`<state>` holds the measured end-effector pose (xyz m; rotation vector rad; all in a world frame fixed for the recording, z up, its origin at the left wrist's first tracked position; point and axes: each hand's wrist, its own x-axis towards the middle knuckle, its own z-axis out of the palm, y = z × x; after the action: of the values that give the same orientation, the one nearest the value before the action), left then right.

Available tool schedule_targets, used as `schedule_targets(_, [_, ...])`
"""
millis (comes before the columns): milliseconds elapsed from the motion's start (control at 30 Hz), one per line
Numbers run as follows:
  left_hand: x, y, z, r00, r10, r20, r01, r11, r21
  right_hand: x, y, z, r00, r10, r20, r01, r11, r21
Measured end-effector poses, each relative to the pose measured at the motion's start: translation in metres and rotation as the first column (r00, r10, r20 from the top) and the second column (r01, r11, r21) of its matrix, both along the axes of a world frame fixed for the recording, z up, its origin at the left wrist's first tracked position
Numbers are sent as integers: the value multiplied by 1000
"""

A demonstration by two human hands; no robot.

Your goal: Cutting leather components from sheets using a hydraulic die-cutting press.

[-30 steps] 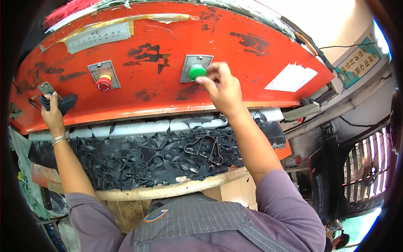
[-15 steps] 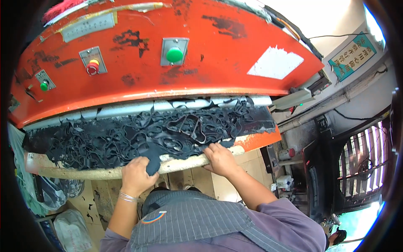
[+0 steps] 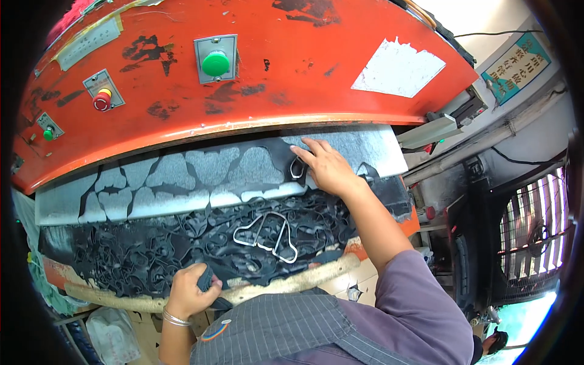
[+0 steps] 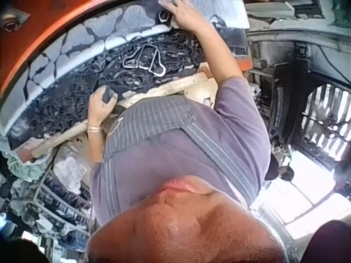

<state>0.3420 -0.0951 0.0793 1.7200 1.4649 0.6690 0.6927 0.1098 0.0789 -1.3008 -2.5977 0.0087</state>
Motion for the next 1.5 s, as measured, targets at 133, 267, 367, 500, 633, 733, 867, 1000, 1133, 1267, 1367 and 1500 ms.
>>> schedule_targets(133, [32, 62, 16, 985, -48, 165, 23, 989, 149, 26, 27, -14, 992, 58, -110, -83, 968, -237])
schedule_targets(267, [74, 125, 9, 977, -205, 62, 187, 957, 223, 42, 30, -4, 948, 9, -318, -85, 970, -226])
schedule_targets(367, [112, 157, -19, 955, -217, -204, 269, 921, 281, 4, 49, -6, 931, 53, -361, -141, 965, -221])
schedule_targets(500, [140, 167, -41, 965, -150, -217, 205, 944, 259, -2, 75, -32, 935, 104, -340, -178, 965, -194])
schedule_targets(633, [142, 167, -44, 970, -127, -209, 180, 950, 256, 8, 79, -38, 872, 188, -452, -300, 935, -189])
schedule_targets(733, [146, 163, -48, 995, 29, -94, 0, 955, 295, 16, 74, -49, 862, 20, -506, -169, 953, -250])
schedule_targets(867, [142, 168, -47, 981, -69, -181, 121, 948, 295, 26, 76, -58, 848, 1, -531, -158, 955, -252])
schedule_targets(1000, [141, 164, -51, 973, -132, -192, 183, 942, 281, 26, 71, -58, 827, -12, -562, -146, 960, -237])
schedule_targets(1133, [140, 168, -49, 966, -151, -211, 209, 936, 284, 26, 73, -62, 808, -32, -588, -114, 971, -210])
schedule_targets(1267, [139, 174, -49, 959, -167, -227, 226, 937, 267, 28, 80, -61, 874, 21, -486, -109, 982, -154])
schedule_targets(1367, [140, 174, -46, 955, -161, -251, 225, 941, 252, 27, 81, -60, 881, 44, -471, -99, 991, -92])
schedule_targets(1500, [144, 167, -43, 946, -175, -273, 238, 947, 216, 29, 70, -62, 885, 3, -465, -61, 992, -108])
